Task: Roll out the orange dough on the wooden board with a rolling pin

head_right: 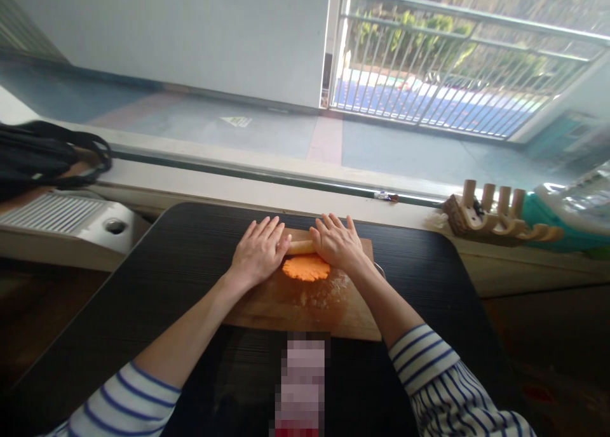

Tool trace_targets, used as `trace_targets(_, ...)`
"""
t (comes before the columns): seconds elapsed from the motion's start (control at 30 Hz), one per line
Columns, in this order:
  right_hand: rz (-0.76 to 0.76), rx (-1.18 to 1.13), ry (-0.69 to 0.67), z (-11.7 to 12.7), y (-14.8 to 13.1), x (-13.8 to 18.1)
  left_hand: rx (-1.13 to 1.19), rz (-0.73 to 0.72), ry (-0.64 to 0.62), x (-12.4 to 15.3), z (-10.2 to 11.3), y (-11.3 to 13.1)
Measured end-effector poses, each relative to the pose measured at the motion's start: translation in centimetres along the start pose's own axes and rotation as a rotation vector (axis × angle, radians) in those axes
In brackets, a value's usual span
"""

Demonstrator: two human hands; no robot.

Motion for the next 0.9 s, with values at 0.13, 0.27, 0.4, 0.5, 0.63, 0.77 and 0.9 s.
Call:
trace_targets(0.13,-0.021,-0.023,-0.013,-0.2,0.3,-0.8,0.001,0.006,-0.021,-0.9,-0.3,-0.4)
trace_targets(0.27,-0.021,-0.031,-0.010,-0.1,0.2,-0.9,-0.023,0.007,-0.043,-1.3,-0.6,-0.5)
trace_targets(0.4,-0.004,-0.004,0.038,0.4,-0.3,0.1,-0.027,-0.008,-0.039,-0.5,-0.4,-0.1)
trace_targets(0.5,-0.003,-0.010,0.064,0.5,-0.5,1.3,-0.021,-0.033,-0.030,0.5,0.0,0.3)
trace_targets(0.63,0.011,-0.010,0.137,0.8,-1.1,3.0,-0.002,-0.071,-0.039,1.7,0.4,0.8)
trace_targets(0.77,0.031,0.007,0.187,0.9,-1.8,4.6,0.009,-0.093,-0.031,3.0,0.6,1.2)
trace_targets(0.9,0.040,0.008,0.210,1.0,-2.3,5.8,0.010,-0.112,0.013,4.2,1.1,1.7)
Point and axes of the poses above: each hand's wrist, its own x-axis away from the middle knuckle, its own z-axis out of the back of the hand, y = z × x, the point moved 10 cm from there along -x, towards the middle knuckle, and after that the axes turned 3 degrees about -x, right-handed, at the moved point
